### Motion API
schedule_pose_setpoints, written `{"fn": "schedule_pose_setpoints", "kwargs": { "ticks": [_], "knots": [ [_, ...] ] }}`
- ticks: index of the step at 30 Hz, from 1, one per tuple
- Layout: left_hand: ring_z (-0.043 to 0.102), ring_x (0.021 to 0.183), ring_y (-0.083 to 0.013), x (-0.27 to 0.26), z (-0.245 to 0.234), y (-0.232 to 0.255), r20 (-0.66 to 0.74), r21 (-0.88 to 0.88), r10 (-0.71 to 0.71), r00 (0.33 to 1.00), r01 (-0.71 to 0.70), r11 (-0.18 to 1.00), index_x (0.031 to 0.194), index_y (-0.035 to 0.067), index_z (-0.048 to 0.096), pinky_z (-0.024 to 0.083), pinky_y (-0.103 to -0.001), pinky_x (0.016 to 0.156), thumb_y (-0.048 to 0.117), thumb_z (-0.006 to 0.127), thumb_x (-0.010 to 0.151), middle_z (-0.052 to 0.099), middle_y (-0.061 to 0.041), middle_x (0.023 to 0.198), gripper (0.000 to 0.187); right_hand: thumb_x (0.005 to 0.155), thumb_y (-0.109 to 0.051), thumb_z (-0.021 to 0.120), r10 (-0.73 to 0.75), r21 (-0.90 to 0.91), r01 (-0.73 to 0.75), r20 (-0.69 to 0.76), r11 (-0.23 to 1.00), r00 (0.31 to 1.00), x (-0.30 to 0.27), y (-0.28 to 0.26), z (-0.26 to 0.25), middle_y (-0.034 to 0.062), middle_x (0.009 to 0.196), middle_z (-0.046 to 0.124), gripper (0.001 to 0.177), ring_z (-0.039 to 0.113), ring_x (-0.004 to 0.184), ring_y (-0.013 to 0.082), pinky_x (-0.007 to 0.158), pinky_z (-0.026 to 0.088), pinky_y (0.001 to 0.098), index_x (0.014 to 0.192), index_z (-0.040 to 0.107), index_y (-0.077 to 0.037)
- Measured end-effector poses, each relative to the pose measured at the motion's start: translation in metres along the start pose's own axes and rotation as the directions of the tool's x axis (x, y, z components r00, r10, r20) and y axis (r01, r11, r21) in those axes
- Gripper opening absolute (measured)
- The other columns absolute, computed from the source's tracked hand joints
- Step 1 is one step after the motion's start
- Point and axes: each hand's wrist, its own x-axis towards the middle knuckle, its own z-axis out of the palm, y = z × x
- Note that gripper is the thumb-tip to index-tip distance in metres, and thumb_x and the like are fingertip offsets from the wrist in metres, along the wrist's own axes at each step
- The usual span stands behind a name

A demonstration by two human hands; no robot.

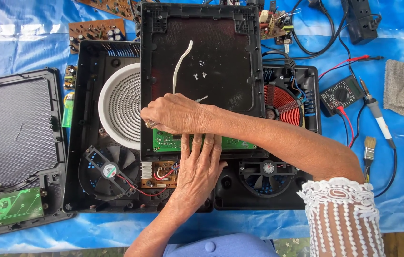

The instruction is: The person uses a screwdriver to remove screws from a green circuit board inside a black electronic device. They then use a soldering iron to work on the board's components and a desoldering pump to remove solder. The person continues to manipulate the board and components with their hands and tools throughout the process.

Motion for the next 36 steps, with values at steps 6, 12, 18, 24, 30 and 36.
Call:
{"fn": "schedule_pose_setpoints", "kwargs": {
  "ticks": [6, 12, 18, 24, 30, 36],
  "knots": [
    [0.040, 0.139, -0.0497, -0.001, 0.002, -0.001, -0.005, -0.012, 0.007, 1.000, -0.007, 1.000, 0.148, -0.002, 0.045, 0.022, -0.074, 0.117, 0.039, 0.073, 0.088, 0.045, -0.027, 0.144, 0.078, 0.095, -0.032, 0.070, -0.013, -0.170, 0.008, -0.026, 0.985, 1.000, 0.004, -0.003, 0.010, 0.0023, 0.082, 0.071, 0.019, 0.076, 0.073, 0.0247, 0.068, 0.063, 0.0407, 0.096, 0.056, -0.019],
    [0.041, 0.140, -0.0489, 0.001, 0.002, 0.000, -0.037, 0.020, 0.015, 0.999, -0.014, 1.000, 0.147, -0.002, 0.048, 0.024, -0.074, 0.117, 0.040, 0.077, 0.083, 0.048, -0.026, 0.143, 0.082, 0.091, -0.044, 0.073, 0.021, -0.103, -0.023, -0.019, 0.994, 1.000, 0.010, 0.004, 0.008, -0.0016, 0.082, 0.073, 0.028, 0.077, 0.073, 0.0252, 0.069, 0.063, 0.0437, 0.095, 0.058, -0.021],
    [0.046, 0.134, -0.0493, 0.003, -0.001, 0.000, -0.066, 0.030, 0.026, 0.997, -0.024, 0.999, 0.142, -0.003, 0.052, 0.027, -0.074, 0.116, 0.041, 0.078, 0.081, 0.051, -0.027, 0.139, 0.080, 0.091, -0.041, 0.074, 0.030, 0.042, -0.029, -0.022, 0.999, 0.999, -0.002, -0.009, -0.017, 0.0014, 0.092, 0.074, 0.027, 0.077, 0.086, 0.0309, 0.078, 0.062, 0.0520, 0.103, 0.059, -0.022],
    [0.044, 0.138, -0.0492, 0.002, 0.002, 0.000, -0.056, 0.020, 0.021, 0.998, -0.020, 1.000, 0.145, -0.004, 0.049, 0.025, -0.074, 0.116, 0.038, 0.078, 0.082, 0.049, -0.028, 0.142, 0.081, 0.087, -0.029, 0.078, -0.002, -0.018, 0.002, -0.011, 1.000, 1.000, 0.005, -0.003, -0.005, 0.0013, 0.086, 0.074, 0.019, 0.077, 0.081, 0.0287, 0.074, 0.063, 0.0457, 0.096, 0.065, -0.020],
    [0.042, 0.140, -0.0489, 0.004, -0.002, 0.000, -0.056, 0.028, 0.027, 0.998, -0.025, 0.999, 0.146, -0.004, 0.048, 0.025, -0.073, 0.117, 0.039, 0.078, 0.083, 0.048, -0.028, 0.143, 0.082, 0.085, -0.029, 0.078, 0.029, -0.017, -0.028, 0.010, 0.999, 1.000, 0.011, 0.001, -0.002, 0.0034, 0.082, 0.074, 0.020, 0.077, 0.077, 0.0291, 0.071, 0.063, 0.0463, 0.092, 0.065, -0.015],
    [0.038, 0.143, -0.0501, 0.003, 0.000, 0.001, -0.058, 0.045, 0.032, 0.998, -0.030, 0.999, 0.148, -0.004, 0.046, 0.025, -0.072, 0.118, 0.037, 0.079, 0.081, 0.044, -0.029, 0.148, 0.085, 0.085, -0.028, 0.077, 0.050, -0.013, -0.049, 0.086, 0.999, 0.995, 0.017, -0.001, -0.010, 0.0096, 0.075, 0.074, 0.019, 0.078, 0.078, 0.0336, 0.071, 0.063, 0.0511, 0.086, 0.068, -0.011]
  ]
}}
